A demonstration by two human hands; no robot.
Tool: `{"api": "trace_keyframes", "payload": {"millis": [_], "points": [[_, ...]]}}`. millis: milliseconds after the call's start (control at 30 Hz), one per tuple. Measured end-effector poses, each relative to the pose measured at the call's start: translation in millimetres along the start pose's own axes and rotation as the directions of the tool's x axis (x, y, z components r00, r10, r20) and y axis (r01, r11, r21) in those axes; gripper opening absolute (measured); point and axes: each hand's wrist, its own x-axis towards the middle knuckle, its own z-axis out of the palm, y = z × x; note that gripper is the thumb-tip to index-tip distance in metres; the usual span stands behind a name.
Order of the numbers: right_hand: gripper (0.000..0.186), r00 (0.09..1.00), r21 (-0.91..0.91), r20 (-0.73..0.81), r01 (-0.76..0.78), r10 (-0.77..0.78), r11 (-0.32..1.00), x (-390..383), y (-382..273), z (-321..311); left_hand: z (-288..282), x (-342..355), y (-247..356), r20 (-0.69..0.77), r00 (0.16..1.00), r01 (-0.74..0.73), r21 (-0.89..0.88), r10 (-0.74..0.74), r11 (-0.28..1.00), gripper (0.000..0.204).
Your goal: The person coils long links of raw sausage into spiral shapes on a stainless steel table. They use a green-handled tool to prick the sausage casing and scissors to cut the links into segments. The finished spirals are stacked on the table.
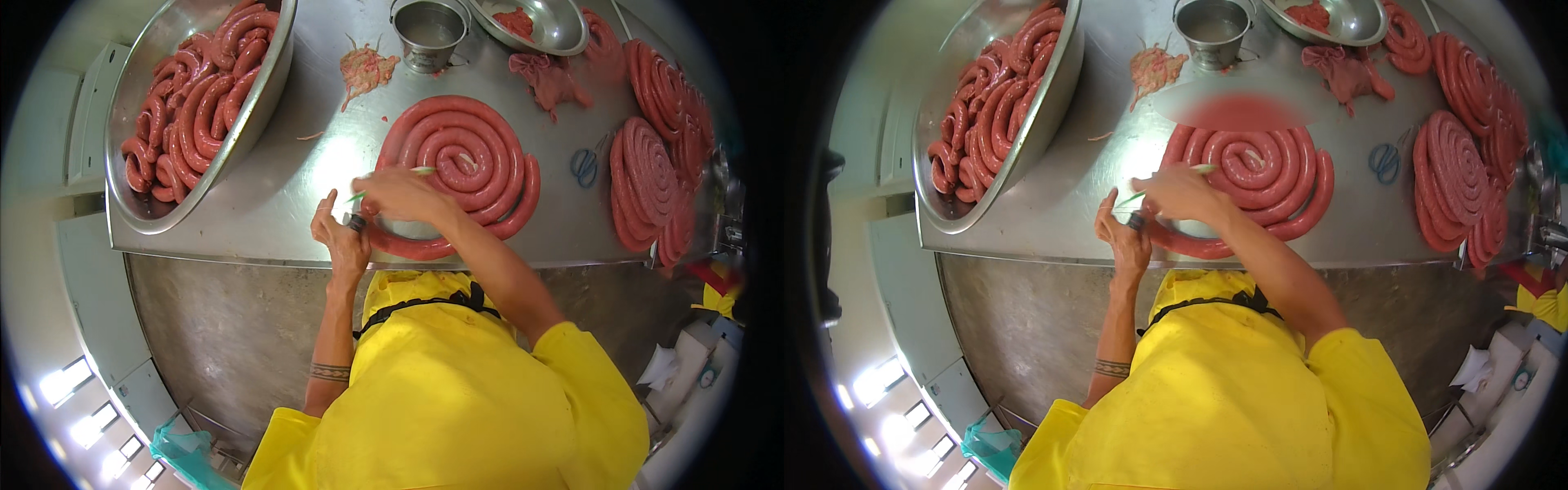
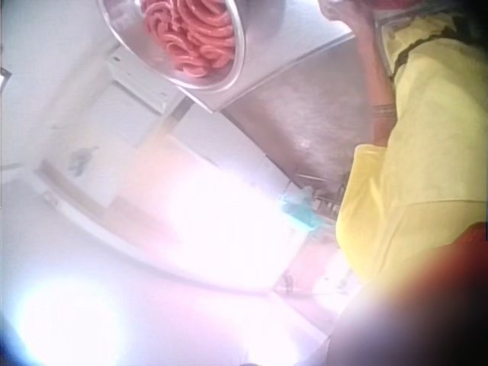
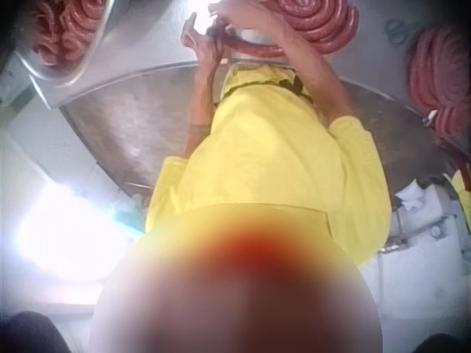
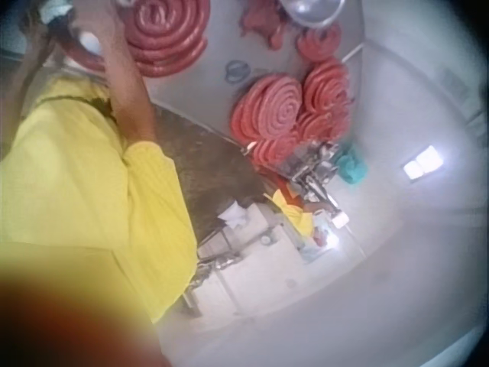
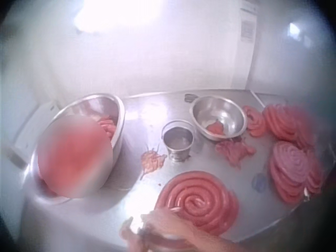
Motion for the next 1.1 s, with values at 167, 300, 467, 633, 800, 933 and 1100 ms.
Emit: {"api": "trace_keyframes", "payload": {"millis": [167, 300, 467, 633, 800, 933, 1100], "points": [[0.024, 0.975, 0.503, -0.204, 0.185, -0.092, 0.844, -22, -29, -7, 16, -4, -18, 0.349, 0.838, 0.542, -0.621, -0.419, 0.567, 0.022], [0.019, 0.729, 0.710, -0.605, 0.314, 0.319, 0.630, -102, -9, -86, 42, -2, -17, 0.426, 0.861, 0.473, -0.470, -0.278, 0.745, 0.021], [0.019, 0.575, 0.825, -0.509, 0.538, 0.640, 0.173, -269, 43, -144, 47, 9, -18, 0.637, 0.640, 0.763, -0.591, -0.430, 0.260, 0.020], [0.045, 0.824, 0.603, -0.114, -0.387, 0.556, 0.697, -184, 65, 1, 23, 13, -12, 0.437, 0.710, 0.528, -0.849, -0.552, 0.007, 0.028], [0.032, 0.992, -0.075, -0.124, 0.023, -0.032, 0.997, 1, 24, 18, 0, -4, -11, 0.051, 0.998, -0.040, -0.021, 0.041, 0.999, 0.041], [0.033, 0.997, 0.624, 0.027, 0.043, -0.077, 0.780, -12, -38, -8, 5, -10, -25, 0.320, 0.875, 0.478, -0.437, -0.365, 0.762, 0.022], [0.041, 0.775, 0.252, -0.620, 0.048, 0.123, 0.967, -72, -31, -76, 23, -5, -10, 0.482, 0.843, 0.534, -0.803, -0.238, 0.266, 0.025]]}}
